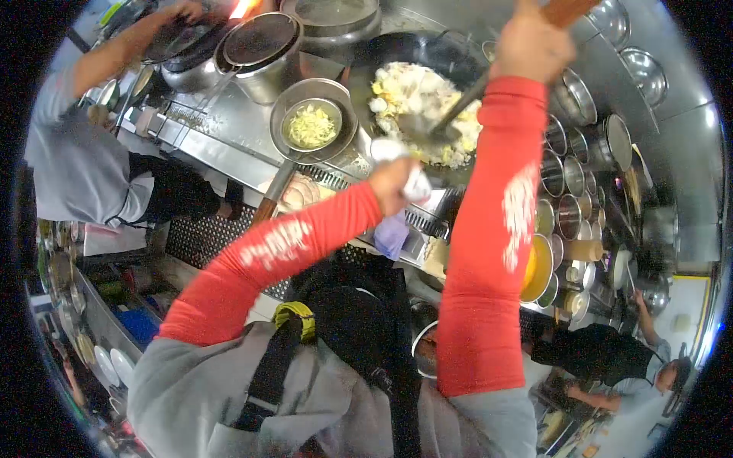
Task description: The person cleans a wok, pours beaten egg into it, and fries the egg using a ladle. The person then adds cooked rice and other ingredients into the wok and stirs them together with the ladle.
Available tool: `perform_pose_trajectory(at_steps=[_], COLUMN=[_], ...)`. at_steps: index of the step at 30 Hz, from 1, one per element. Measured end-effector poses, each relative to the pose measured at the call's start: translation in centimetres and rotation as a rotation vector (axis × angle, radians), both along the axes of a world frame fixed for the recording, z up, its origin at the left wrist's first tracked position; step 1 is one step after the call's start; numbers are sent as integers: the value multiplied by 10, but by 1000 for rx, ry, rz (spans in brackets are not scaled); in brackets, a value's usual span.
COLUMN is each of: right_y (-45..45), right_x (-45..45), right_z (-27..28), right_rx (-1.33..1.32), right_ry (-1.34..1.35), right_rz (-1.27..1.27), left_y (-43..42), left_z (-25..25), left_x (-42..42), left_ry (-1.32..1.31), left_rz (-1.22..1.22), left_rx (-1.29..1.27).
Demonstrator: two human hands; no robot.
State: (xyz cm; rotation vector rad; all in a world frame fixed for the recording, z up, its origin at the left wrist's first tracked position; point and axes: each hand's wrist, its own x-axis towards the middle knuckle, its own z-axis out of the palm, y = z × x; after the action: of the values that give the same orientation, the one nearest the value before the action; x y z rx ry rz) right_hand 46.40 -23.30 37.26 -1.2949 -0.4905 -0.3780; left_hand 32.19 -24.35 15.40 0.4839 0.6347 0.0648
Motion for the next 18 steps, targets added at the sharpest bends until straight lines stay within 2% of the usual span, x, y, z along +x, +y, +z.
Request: perform_pose_trajectory(at_steps=[1,3,4,6,8,10,11,12,15,16,18], right_y=[11,-7,-18,-49,-79,-60,-20,2,-17,-26,-38], right_x=[-10,36,61,58,17,-5,-5,-4,41,51,54], right_z=[0,28,44,85,84,60,18,-1,22,33,41], right_rx=[11,-17,-52,-87,-72,-78,-100,-114,-112,-153,-148], right_ry=[188,181,184,57,74,62,51,38,210,312,313], right_rz=[-33,91,158,282,551,436,191,-57,148,230,491], left_y=[-5,-20,-30,-29,-19,6,9,1,-26,-29,-23], left_z=[-18,-58,-82,22,36,64,35,3,-52,-50,-27], left_x=[-7,-36,-47,-84,-57,-19,-7,-9,-41,-50,-50], left_ry=[71,150,174,178,45,111,57,35,133,194,118], left_rz=[3,6,10,-52,15,30,48,64,68,85,101], left_rx=[24,1,-120,79,-184,-54,-66,-27,71,56,88])
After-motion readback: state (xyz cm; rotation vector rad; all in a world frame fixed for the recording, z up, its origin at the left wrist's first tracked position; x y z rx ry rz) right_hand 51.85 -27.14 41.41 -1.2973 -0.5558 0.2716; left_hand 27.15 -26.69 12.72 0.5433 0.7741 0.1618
